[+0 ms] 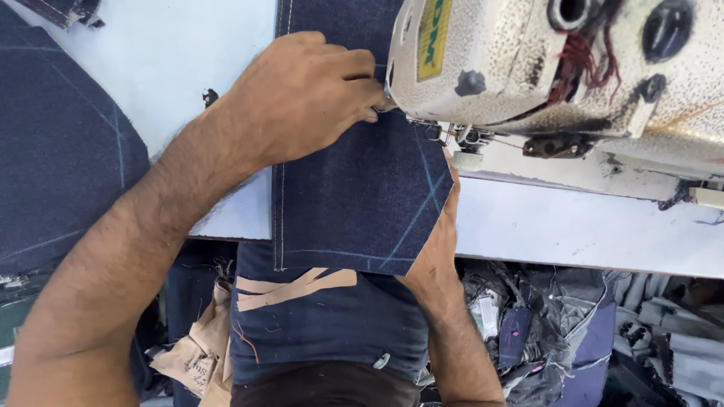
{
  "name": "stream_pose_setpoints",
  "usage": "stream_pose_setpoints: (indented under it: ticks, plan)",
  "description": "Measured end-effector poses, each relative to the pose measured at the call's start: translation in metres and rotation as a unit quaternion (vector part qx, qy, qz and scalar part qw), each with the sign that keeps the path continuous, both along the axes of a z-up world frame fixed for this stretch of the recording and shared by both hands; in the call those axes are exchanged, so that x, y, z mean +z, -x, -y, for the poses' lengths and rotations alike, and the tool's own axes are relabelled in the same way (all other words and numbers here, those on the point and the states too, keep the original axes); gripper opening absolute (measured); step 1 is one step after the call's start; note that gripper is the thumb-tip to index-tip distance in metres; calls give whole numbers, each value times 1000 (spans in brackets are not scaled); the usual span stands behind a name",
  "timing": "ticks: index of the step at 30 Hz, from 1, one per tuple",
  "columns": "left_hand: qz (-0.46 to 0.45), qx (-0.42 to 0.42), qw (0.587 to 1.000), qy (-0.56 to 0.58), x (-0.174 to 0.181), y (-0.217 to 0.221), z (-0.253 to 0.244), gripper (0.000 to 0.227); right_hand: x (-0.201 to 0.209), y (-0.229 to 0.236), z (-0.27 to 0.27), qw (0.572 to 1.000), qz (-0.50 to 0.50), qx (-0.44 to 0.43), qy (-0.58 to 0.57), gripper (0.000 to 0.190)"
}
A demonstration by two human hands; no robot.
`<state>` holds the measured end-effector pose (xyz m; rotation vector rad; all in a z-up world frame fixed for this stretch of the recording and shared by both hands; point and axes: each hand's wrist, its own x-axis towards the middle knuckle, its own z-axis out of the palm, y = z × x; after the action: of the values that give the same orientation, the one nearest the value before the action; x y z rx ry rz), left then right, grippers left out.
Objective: The person operates an industrial sewing machine to stitch a beige strip onto the edge of a dark denim fabric piece. They repeatedly guide the fabric through the machine, cut the thread, and handle the denim pieces, occasionally picking up new strips from their lap.
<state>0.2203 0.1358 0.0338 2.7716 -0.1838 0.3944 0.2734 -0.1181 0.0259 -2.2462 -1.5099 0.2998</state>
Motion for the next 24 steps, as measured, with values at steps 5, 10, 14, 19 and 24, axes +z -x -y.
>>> stream_pose_setpoints:
  ticks: [5, 10, 14, 19, 24]
  plan:
    - [-16, -1, 1000, -14, -2, -2, 0, 22, -1, 0, 0, 1000, -8, -9, -2, 74]
    - [6, 26, 999, -42, -2, -2, 4, 25, -2, 1, 0, 1000, -4, -15, 1, 76]
    - [94, 42, 992, -70, -1, 5, 8, 29, 1, 2, 0, 1000, -9, -19, -9, 74]
    - [124, 50, 990, -52, -13, 13, 14, 20, 9, 1, -6, 1000, -4, -10, -19, 66]
    - [96, 37, 995, -16, -8, 19, 24, 16, 9, 3, -4, 999, -10, -3, -35, 66]
